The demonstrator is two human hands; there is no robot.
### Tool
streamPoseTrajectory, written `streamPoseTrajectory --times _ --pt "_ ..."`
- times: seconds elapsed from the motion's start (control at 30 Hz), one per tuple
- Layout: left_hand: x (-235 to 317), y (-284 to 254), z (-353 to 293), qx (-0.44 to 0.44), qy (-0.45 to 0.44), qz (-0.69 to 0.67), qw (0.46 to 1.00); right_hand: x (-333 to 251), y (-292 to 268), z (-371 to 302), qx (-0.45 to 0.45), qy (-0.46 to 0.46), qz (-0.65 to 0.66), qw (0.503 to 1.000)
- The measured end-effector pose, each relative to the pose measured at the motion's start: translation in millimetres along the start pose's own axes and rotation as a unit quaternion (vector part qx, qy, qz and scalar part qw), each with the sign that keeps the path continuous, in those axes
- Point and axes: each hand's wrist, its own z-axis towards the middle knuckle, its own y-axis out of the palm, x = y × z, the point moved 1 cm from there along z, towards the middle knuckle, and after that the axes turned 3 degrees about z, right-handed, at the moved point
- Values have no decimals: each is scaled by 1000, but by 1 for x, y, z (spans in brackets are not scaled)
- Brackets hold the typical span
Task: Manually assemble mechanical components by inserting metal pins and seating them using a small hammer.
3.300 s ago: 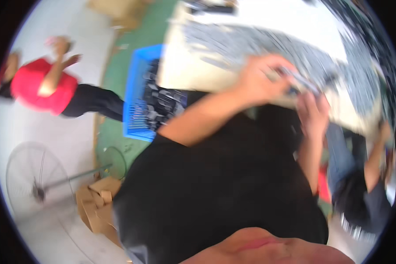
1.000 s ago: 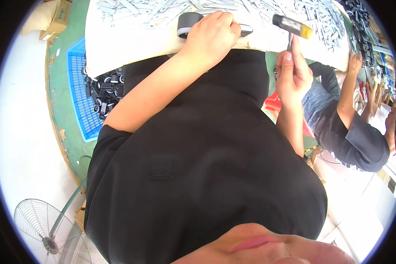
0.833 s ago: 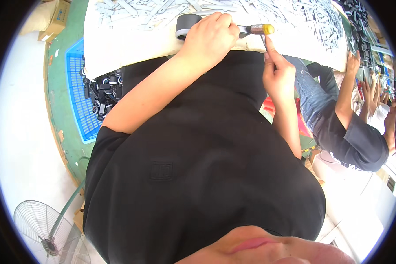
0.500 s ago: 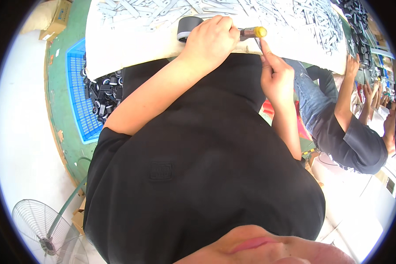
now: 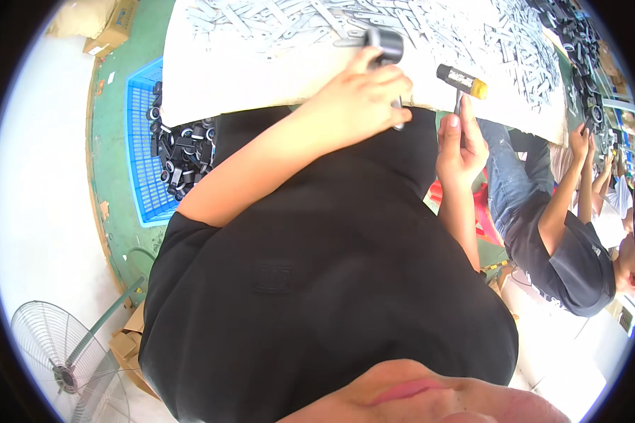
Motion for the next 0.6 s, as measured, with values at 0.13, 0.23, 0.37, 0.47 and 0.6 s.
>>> streamPoseTrajectory --times 0.13,0.23,0.37,0.47,0.6 --pt "-22 -11 -7 27 -80 -41 996 9 6 8 -1 22 25 999" --pt "-34 -16 -17 49 -150 -38 987 12 12 10 -17 17 27 999" --pt "-43 -9 -25 109 -215 -53 969 -3 24 18 -86 43 29 995" --pt "-50 5 -30 146 -215 -43 965 -21 29 33 -140 35 -89 985" --pt "-52 17 -33 191 -148 4 970 -34 28 49 -137 -26 -97 985"
